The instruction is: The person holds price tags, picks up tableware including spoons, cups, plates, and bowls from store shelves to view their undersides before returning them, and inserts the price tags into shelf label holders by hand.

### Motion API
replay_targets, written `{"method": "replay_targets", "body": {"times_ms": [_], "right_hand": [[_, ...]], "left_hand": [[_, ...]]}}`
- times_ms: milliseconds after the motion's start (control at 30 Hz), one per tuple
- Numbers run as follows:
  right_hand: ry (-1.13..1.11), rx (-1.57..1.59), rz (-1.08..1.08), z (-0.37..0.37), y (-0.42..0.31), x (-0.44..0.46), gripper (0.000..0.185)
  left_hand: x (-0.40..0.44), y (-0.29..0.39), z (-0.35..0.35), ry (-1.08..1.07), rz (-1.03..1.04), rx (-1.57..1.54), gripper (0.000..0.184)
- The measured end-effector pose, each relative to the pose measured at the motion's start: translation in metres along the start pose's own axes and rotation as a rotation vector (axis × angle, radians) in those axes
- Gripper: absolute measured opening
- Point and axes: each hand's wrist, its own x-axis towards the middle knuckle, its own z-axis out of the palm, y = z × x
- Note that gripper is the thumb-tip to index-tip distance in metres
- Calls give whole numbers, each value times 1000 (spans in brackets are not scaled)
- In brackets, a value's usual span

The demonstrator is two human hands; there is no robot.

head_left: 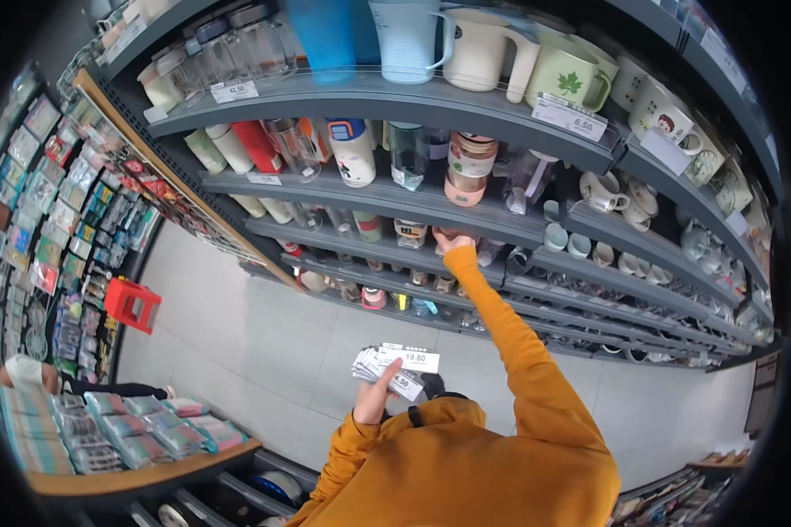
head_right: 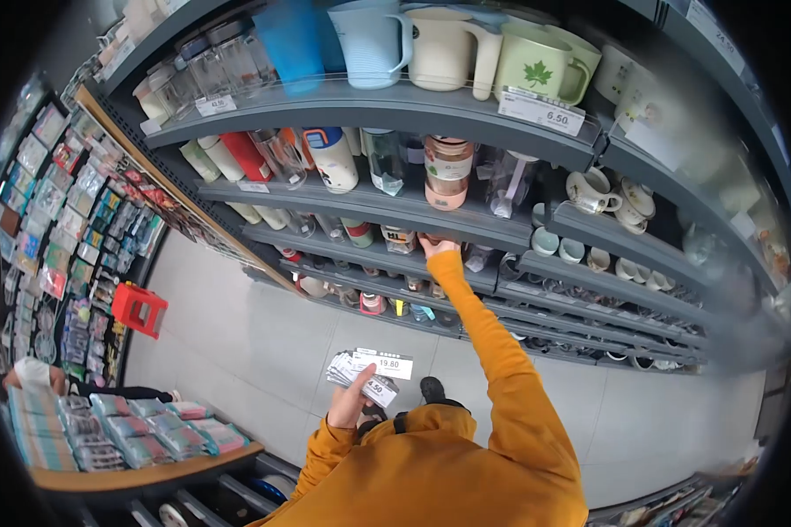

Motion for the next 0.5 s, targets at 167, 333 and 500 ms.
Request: {"method": "replay_targets", "body": {"times_ms": [167,333,500], "right_hand": [[213,-268,3,1,-31,6,49],[238,-251,16,0,-39,-29,60],[342,-56,-408,-31,-95,-82,56]], "left_hand": [[3,23,-63,-279,-37,52,32],[0,50,-129,-430,-100,53,43],[2,64,-167,-415,-120,96,40]]}}
